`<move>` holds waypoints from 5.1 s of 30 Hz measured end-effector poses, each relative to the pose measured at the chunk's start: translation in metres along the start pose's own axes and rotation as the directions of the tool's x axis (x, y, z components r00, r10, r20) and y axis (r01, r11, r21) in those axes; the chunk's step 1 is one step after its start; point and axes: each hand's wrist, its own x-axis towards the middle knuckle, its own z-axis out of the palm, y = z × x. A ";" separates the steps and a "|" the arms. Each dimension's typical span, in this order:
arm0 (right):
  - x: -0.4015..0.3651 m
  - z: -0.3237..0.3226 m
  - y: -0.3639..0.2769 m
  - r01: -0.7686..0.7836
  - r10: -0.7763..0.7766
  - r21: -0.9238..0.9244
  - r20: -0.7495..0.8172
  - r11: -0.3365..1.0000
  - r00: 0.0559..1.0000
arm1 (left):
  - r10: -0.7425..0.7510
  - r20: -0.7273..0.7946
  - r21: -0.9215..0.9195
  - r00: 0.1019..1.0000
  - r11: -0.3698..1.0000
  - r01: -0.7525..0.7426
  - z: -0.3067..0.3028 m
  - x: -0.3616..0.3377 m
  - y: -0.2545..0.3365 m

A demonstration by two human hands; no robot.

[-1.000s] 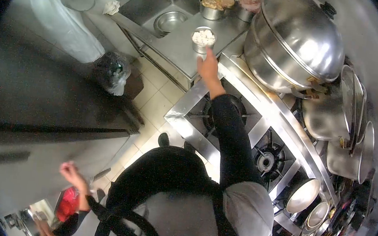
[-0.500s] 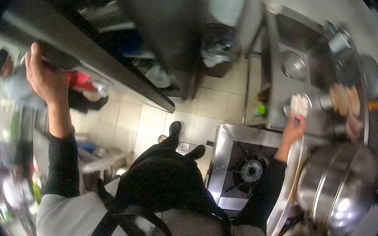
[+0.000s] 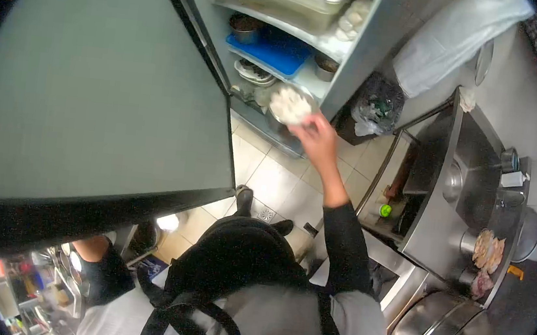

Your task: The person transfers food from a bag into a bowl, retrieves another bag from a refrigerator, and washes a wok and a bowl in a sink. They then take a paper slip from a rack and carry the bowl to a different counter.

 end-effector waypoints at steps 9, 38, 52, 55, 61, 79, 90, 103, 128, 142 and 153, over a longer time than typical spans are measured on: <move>0.215 0.099 0.092 0.064 -0.261 -0.504 -0.330 0.861 0.907 | -0.087 0.026 -0.035 0.996 0.995 0.088 -0.027 -0.011 -0.025; -0.332 -0.115 0.075 -0.278 0.119 -0.099 -0.733 0.955 0.670 | -0.060 0.286 -0.558 0.956 0.801 0.217 0.359 0.063 0.117; -0.428 -0.168 0.066 -0.330 0.122 0.093 -0.990 0.939 0.069 | 0.892 0.402 -0.779 0.205 0.216 0.589 0.468 -0.165 0.371; -0.393 -0.181 0.059 -0.268 0.145 0.156 -0.988 0.951 -0.059 | 0.957 0.291 -0.734 0.024 0.207 0.647 0.523 -0.274 0.389; -0.333 -0.184 0.040 -0.340 0.147 0.214 -0.966 0.916 -0.212 | 0.972 0.047 -0.724 -0.230 0.192 0.663 0.570 -0.382 0.414; -0.327 -0.182 0.085 -0.048 0.171 0.257 -0.762 0.965 -0.625 | 0.907 0.169 -0.977 -0.386 0.103 -0.187 0.812 -0.475 0.520; -0.221 -0.444 0.100 -0.940 -0.272 0.187 -0.925 0.284 -0.267 | 0.782 0.605 -0.434 -0.151 0.482 0.761 0.978 -0.508 0.669; -0.057 -0.774 0.132 -0.573 0.177 0.337 -0.932 0.748 -0.317 | 0.811 0.218 0.343 -0.544 0.458 0.820 1.119 -0.448 0.818; 0.010 -1.025 0.151 -0.004 0.361 0.374 -0.891 0.927 0.276 | -0.195 0.475 0.566 -0.858 0.814 0.128 1.166 -0.616 0.490; -0.056 -0.932 0.141 -0.937 0.334 -0.023 -0.931 0.349 0.147 | 0.949 -0.021 -0.827 -0.314 0.160 0.539 1.193 -0.457 0.718; 0.020 -0.842 0.220 -0.658 0.650 0.578 -0.740 0.482 -0.173 | 0.985 -0.011 -0.614 -0.171 0.129 0.779 1.177 -0.463 0.679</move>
